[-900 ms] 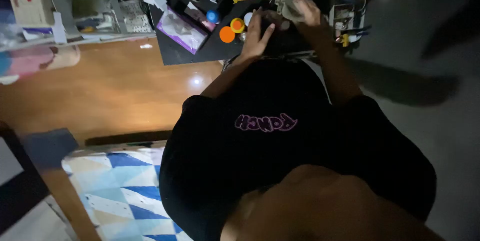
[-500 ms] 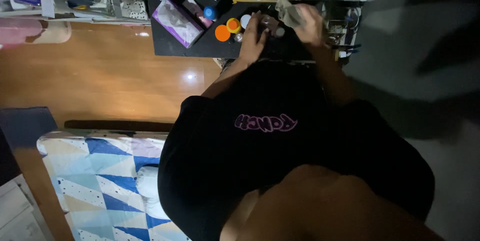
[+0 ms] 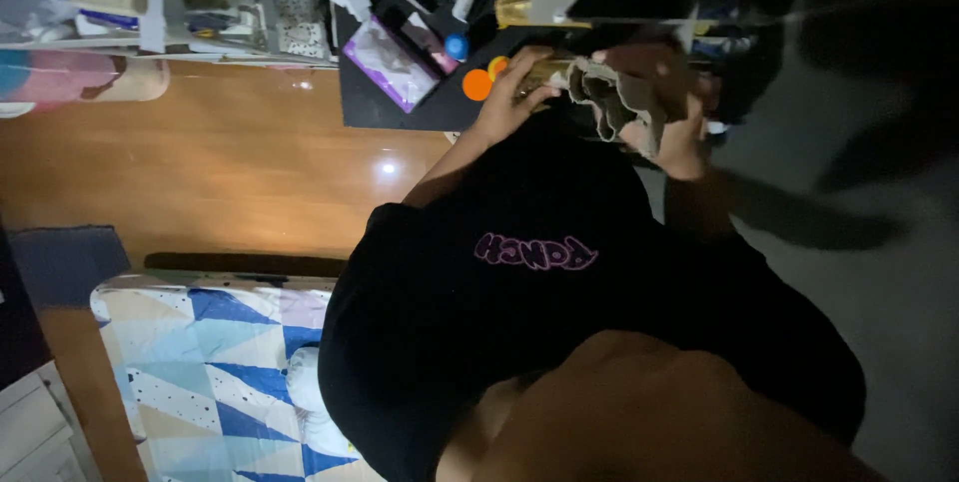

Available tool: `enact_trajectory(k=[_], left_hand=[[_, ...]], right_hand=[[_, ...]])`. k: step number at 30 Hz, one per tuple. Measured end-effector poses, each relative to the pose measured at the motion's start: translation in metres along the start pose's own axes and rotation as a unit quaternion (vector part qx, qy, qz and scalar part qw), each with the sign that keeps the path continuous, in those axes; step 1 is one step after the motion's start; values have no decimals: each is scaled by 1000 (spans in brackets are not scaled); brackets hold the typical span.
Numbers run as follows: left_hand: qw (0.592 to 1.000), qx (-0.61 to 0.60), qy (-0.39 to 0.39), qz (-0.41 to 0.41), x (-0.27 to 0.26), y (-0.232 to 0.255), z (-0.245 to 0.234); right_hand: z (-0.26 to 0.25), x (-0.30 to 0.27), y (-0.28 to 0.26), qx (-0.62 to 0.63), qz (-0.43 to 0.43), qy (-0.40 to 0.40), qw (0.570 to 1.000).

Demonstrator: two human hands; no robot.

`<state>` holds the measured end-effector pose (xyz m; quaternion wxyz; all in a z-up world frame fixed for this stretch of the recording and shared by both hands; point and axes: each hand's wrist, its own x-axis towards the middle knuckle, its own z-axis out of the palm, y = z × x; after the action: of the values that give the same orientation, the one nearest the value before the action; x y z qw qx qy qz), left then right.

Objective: Organize and sort various small household items on a table and into storage.

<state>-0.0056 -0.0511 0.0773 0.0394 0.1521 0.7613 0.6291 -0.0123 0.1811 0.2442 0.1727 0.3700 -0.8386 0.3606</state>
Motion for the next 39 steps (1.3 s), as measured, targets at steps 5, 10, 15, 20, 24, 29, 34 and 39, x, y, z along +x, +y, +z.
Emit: enact_trajectory(k=[5, 10, 15, 20, 24, 29, 34, 39], left_hand=[[994, -43, 92, -25, -28, -16, -45], [981, -143, 122, -44, -33, -12, -95], [994, 3, 110, -16, -24, -3, -132], [994, -11, 104, -13, -5, -11, -146], [989, 14, 144, -17, 2, -19, -140], [994, -15, 104, -7, 1, -25, -142], [995, -23, 98, -4, 8, -48, -141], [995, -7, 87, -43, 17, -72, -139]], right_hand=[[96, -6, 4, 165, 128, 30, 978], [169, 19, -4, 218, 249, 56, 942], [232, 18, 23, 286, 245, 81, 923], [253, 48, 29, 366, 267, 120, 883], [281, 54, 62, 341, 256, 178, 887], [293, 93, 81, 356, 265, 227, 867], [308, 109, 105, 347, 243, 213, 881], [318, 110, 123, 363, 310, 218, 851]])
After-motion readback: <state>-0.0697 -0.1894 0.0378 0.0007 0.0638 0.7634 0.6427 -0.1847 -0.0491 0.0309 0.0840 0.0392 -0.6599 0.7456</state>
